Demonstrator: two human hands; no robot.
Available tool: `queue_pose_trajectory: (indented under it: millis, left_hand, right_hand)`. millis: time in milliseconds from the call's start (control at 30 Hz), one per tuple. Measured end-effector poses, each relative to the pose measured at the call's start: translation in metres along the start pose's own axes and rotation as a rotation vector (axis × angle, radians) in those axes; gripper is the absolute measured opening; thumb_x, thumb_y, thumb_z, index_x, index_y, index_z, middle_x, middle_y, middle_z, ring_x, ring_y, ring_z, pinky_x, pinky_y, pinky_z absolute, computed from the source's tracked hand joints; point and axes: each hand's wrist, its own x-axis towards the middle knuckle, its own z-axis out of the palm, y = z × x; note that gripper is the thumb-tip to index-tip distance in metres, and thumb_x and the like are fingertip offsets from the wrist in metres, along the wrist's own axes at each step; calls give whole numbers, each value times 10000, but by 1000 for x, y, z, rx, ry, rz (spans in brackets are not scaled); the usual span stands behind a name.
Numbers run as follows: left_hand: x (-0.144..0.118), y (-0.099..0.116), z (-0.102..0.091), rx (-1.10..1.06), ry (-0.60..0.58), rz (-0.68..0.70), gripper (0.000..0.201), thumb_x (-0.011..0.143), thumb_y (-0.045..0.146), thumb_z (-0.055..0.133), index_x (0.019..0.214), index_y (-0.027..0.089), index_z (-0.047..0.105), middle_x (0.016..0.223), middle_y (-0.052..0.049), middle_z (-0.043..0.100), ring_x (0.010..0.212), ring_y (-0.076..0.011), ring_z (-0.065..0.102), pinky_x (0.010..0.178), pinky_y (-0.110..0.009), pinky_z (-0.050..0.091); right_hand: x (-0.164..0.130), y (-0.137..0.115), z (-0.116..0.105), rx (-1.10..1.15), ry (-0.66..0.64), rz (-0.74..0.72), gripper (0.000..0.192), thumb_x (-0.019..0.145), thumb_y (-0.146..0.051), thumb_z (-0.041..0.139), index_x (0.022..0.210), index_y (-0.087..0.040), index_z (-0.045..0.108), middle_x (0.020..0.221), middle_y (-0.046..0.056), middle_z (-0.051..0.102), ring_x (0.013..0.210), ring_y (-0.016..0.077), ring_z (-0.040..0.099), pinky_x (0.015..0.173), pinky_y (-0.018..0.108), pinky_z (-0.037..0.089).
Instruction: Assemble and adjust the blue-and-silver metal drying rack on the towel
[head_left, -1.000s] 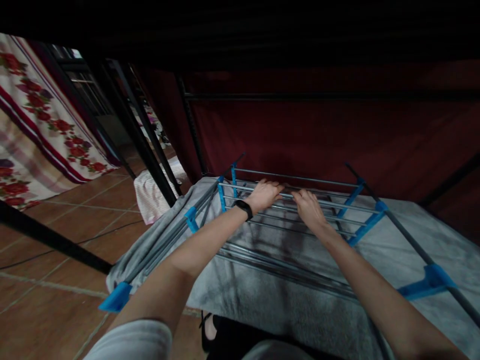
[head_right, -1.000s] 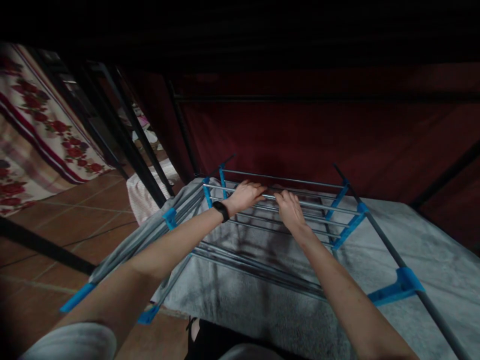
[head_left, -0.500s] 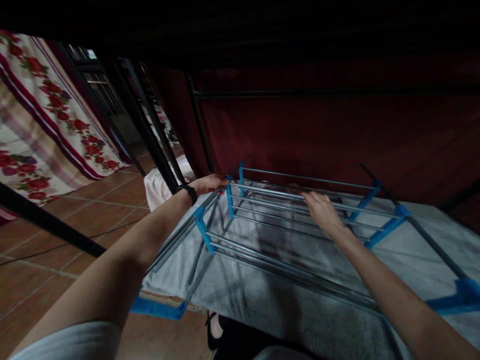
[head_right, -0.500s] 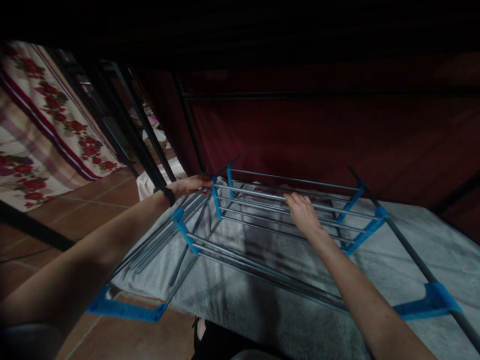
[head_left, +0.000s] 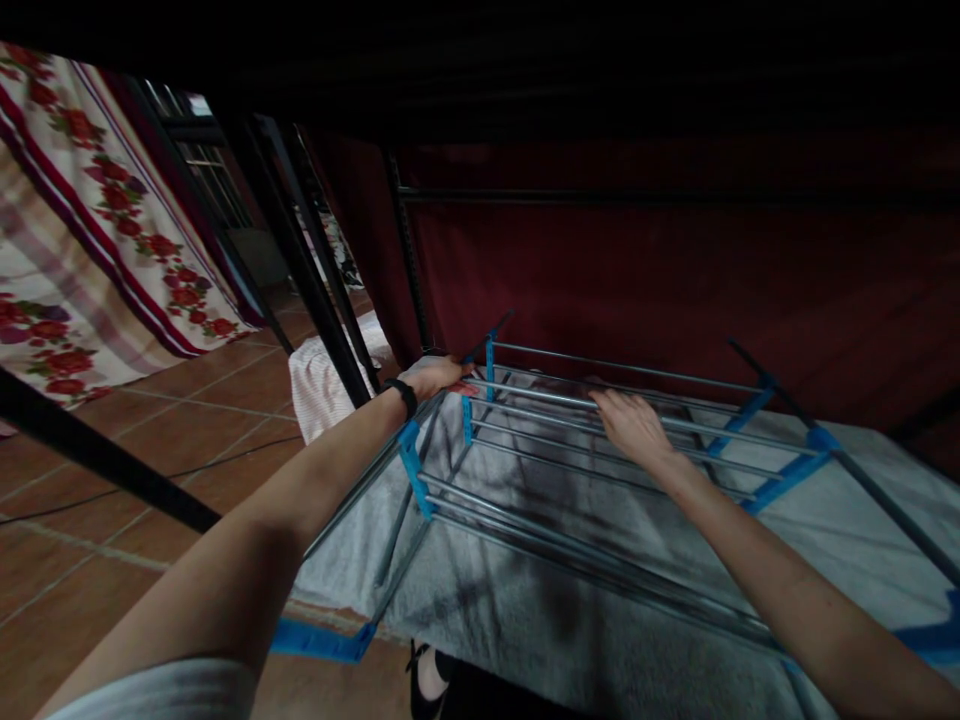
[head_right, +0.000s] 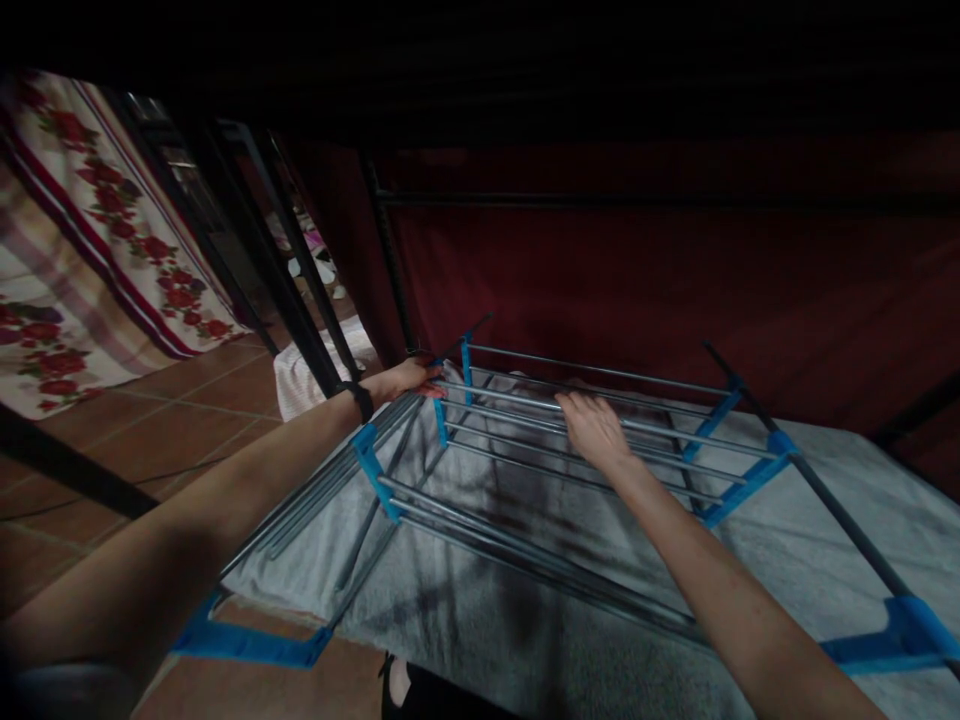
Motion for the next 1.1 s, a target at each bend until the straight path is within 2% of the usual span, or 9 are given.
queue_pose_trajectory:
  millis: [167, 300, 467, 667, 833, 933, 1100]
  left_hand:
    - [-1, 7, 2, -400, -19, -178, 365, 923, 75, 580, 1287, 102, 564, 865, -72, 723, 663, -162, 723, 667, -250, 624]
    - [1, 9, 4, -422, 2, -220, 329, 939, 57, 547, 1267, 61, 572, 817, -90, 723, 607, -154, 708, 601, -229, 614]
    - [1, 6, 4, -463, -2, -229, 285, 899, 70, 633, 1179, 119, 647, 857, -75, 743, 665, -175, 735, 597, -229, 619]
    - [0, 4, 5, -461, -1, -209, 289, 893, 99, 660, 1181, 118, 658, 895, -87, 755, 699, -186, 746, 625, -243, 619]
    - [0, 4, 6, -375, 21, -203, 348, 915, 181, 649, 1253, 102, 612, 865, -104, 761, 641, -196, 734, 573, -255, 602]
    - [1, 3, 6, -321, 47, -199, 410, 894, 228, 688, 1268, 85, 600, 817, -104, 755, 568, -190, 705, 504, -245, 565]
    - [2, 2, 7, -281, 74, -175, 416, 904, 235, 672, 1289, 97, 600, 778, -84, 742, 509, -175, 665, 477, -248, 534]
  right_hand:
    - [4, 1, -5, -20, -70, 20, 421, 983, -146, 355, 1333, -138, 589, 1241, 138, 669, 1068, 235, 622, 929, 348, 397]
    - [12, -4, -8, -21, -105, 37, 463, 961, -116, 356, 1381, -130, 551, 1314, 152, 635, 1140, 238, 603, 985, 348, 394]
    - [35, -22, -15, 29, -141, -19, 453, 982, -175, 363, 1401, -150, 532, 1315, 152, 628, 1176, 253, 582, 1040, 368, 380]
    - [83, -72, -22, 138, -213, -120, 437, 1040, -286, 310, 1438, -202, 470, 1349, 132, 600, 1152, 238, 608, 991, 335, 429]
    - [119, -110, -21, 165, -277, -209, 405, 1061, -277, 222, 1338, -205, 507, 1311, 122, 625, 1130, 239, 639, 928, 324, 462]
    - [126, -117, -19, 145, -298, -175, 410, 1068, -349, 209, 1299, -200, 514, 1271, 127, 654, 1089, 254, 664, 909, 344, 480]
    - [126, -112, -15, 148, -318, -177, 410, 1066, -376, 214, 1314, -217, 499, 1231, 121, 689, 1088, 266, 674, 889, 354, 492]
